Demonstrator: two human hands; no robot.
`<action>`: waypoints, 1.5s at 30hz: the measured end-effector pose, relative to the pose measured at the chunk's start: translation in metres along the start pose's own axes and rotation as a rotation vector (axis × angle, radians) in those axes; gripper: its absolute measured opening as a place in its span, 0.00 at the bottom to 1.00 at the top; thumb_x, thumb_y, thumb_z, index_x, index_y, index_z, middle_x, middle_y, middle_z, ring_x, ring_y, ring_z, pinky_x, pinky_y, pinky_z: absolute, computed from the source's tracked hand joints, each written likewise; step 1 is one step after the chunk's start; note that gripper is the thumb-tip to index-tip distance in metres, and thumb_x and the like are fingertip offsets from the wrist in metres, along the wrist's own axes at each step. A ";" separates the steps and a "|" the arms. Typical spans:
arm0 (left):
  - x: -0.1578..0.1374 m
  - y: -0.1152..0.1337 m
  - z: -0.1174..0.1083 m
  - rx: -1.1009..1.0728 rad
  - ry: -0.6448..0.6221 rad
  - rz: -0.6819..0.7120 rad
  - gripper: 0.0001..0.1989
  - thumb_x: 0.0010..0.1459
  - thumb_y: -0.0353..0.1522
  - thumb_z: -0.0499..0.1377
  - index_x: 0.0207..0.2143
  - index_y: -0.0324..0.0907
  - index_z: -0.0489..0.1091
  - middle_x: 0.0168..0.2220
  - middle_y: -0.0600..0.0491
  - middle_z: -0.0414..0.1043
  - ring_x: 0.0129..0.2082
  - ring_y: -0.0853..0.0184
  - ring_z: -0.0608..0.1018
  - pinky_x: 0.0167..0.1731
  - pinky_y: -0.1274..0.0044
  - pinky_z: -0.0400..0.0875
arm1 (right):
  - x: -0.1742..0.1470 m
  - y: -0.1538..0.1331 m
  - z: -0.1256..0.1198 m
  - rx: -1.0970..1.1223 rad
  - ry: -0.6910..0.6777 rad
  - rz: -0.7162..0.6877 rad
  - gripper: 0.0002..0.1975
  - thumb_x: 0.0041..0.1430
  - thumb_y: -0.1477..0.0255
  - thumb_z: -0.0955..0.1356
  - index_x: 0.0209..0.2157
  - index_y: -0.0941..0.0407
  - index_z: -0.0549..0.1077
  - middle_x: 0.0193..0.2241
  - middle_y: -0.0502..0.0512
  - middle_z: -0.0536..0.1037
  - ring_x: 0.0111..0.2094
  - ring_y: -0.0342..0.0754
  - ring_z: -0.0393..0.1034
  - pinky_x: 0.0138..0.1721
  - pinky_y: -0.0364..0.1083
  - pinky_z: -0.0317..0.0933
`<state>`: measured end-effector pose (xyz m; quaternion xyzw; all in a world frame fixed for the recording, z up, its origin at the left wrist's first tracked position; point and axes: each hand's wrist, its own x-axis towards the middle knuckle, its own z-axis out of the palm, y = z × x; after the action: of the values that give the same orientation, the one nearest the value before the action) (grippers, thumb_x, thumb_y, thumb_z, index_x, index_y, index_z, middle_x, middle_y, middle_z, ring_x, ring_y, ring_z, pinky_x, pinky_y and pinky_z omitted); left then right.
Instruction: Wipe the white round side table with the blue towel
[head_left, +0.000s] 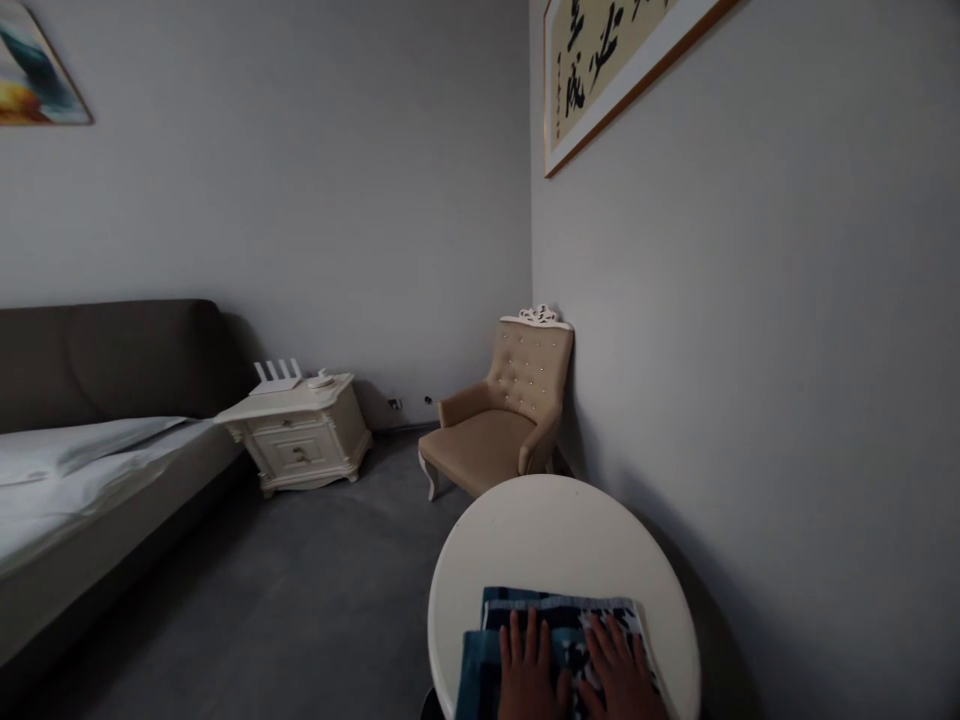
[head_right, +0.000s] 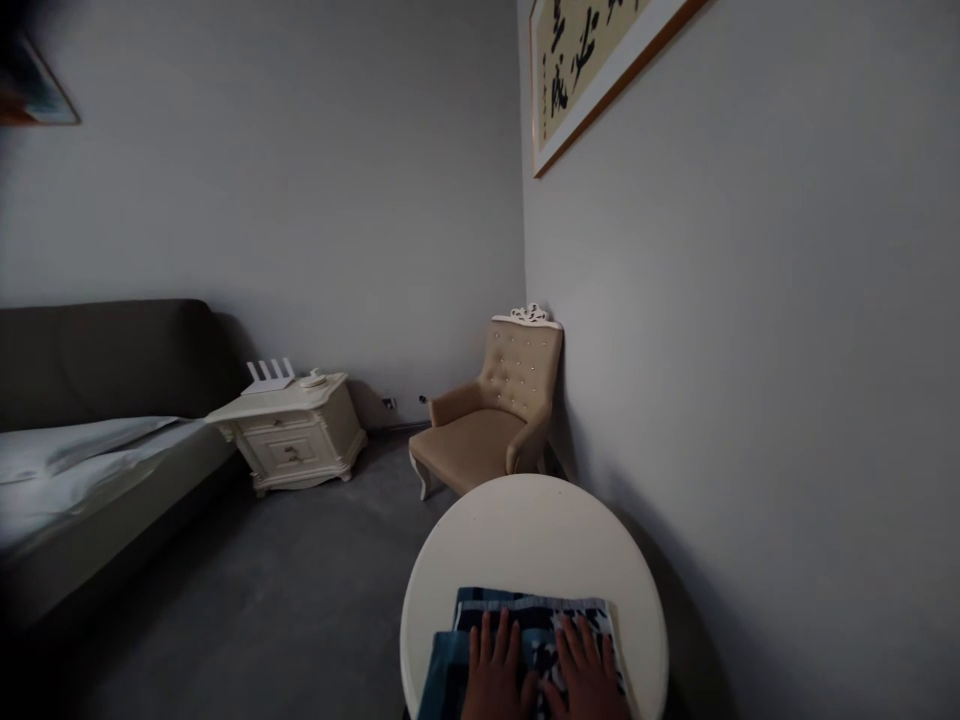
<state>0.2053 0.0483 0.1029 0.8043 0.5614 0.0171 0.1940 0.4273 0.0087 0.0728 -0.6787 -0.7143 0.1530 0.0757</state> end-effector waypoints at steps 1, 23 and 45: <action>0.002 0.007 -0.001 -0.007 -0.003 0.007 0.43 0.74 0.51 0.49 0.84 0.43 0.53 0.84 0.48 0.33 0.83 0.38 0.39 0.81 0.42 0.35 | -0.001 0.007 0.000 -0.006 0.022 0.009 0.38 0.74 0.44 0.63 0.79 0.42 0.66 0.81 0.51 0.53 0.83 0.71 0.45 0.81 0.77 0.39; -0.025 -0.056 -0.024 0.102 0.080 0.245 0.39 0.76 0.53 0.54 0.83 0.52 0.57 0.85 0.51 0.46 0.85 0.43 0.48 0.80 0.43 0.43 | -0.007 -0.051 -0.023 -0.082 0.002 0.035 0.40 0.76 0.44 0.63 0.82 0.45 0.61 0.85 0.57 0.43 0.84 0.77 0.29 0.77 0.78 0.16; -0.090 -0.027 0.037 0.205 0.152 0.080 0.43 0.72 0.56 0.59 0.82 0.50 0.60 0.84 0.46 0.47 0.84 0.34 0.48 0.78 0.39 0.46 | -0.054 -0.031 -0.020 0.056 -0.130 -0.111 0.44 0.74 0.39 0.64 0.82 0.42 0.58 0.84 0.49 0.39 0.84 0.73 0.24 0.79 0.78 0.15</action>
<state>0.1569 -0.0367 0.0770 0.8381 0.5406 0.0283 0.0666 0.4080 -0.0435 0.1072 -0.6244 -0.7496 0.2122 0.0561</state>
